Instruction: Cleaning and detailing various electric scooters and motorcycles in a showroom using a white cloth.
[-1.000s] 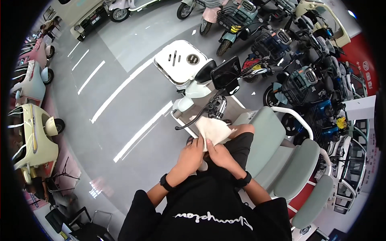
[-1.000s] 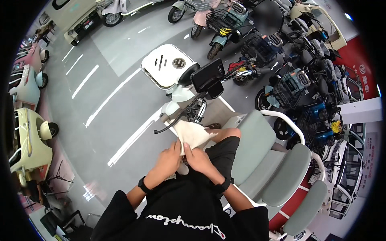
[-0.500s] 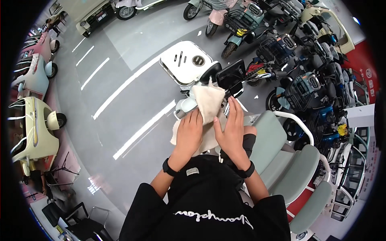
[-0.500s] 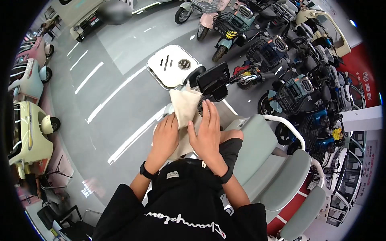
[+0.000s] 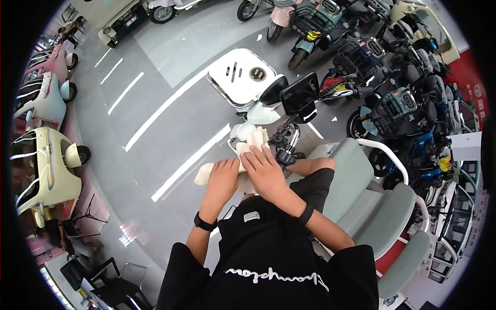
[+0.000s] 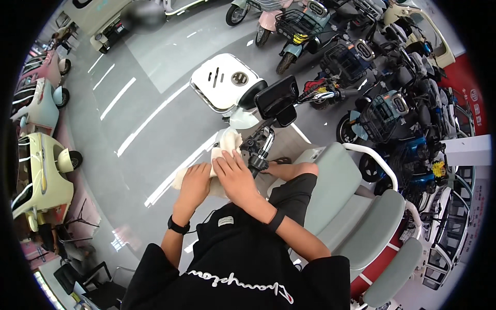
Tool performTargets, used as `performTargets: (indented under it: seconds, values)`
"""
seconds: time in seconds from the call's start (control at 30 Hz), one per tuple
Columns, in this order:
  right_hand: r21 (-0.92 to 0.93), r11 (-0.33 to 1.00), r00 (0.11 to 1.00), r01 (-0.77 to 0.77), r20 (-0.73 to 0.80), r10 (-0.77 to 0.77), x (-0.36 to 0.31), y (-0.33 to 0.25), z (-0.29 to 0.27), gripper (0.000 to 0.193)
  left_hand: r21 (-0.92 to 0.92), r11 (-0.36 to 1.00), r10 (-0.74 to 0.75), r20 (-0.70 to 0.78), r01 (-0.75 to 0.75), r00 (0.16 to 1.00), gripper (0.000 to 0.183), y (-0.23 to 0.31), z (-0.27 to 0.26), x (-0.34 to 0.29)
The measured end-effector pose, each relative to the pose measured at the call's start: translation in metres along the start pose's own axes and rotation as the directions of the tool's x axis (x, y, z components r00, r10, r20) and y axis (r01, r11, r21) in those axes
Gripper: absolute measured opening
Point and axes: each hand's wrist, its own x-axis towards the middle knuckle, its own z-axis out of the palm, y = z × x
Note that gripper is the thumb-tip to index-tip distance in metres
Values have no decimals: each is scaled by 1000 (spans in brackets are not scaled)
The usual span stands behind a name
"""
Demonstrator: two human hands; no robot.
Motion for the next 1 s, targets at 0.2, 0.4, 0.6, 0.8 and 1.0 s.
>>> performTargets:
  seconds: [0.2,0.4,0.6,0.8,1.0]
  values:
    - [-16,1000,1000,-7,-23,7,9,50,-21,46,60,998,33,65,-37,997,23,21,21,43]
    - [-86,992,995,-91,-57,86,10,39,-12,44,64,998,14,-23,-13,1000,22,28,26,50]
    - [60,995,996,-78,-33,80,8,-11,12,47,-41,999,-3,66,6,998,18,-4,4,5]
    - [62,995,997,-74,-30,76,11,-17,19,44,-76,986,-127,207,145,970,15,-6,-5,-1]
    - [-56,995,967,-87,-243,71,4,-26,35,21,-86,981,-148,231,172,962,32,-3,-13,-6]
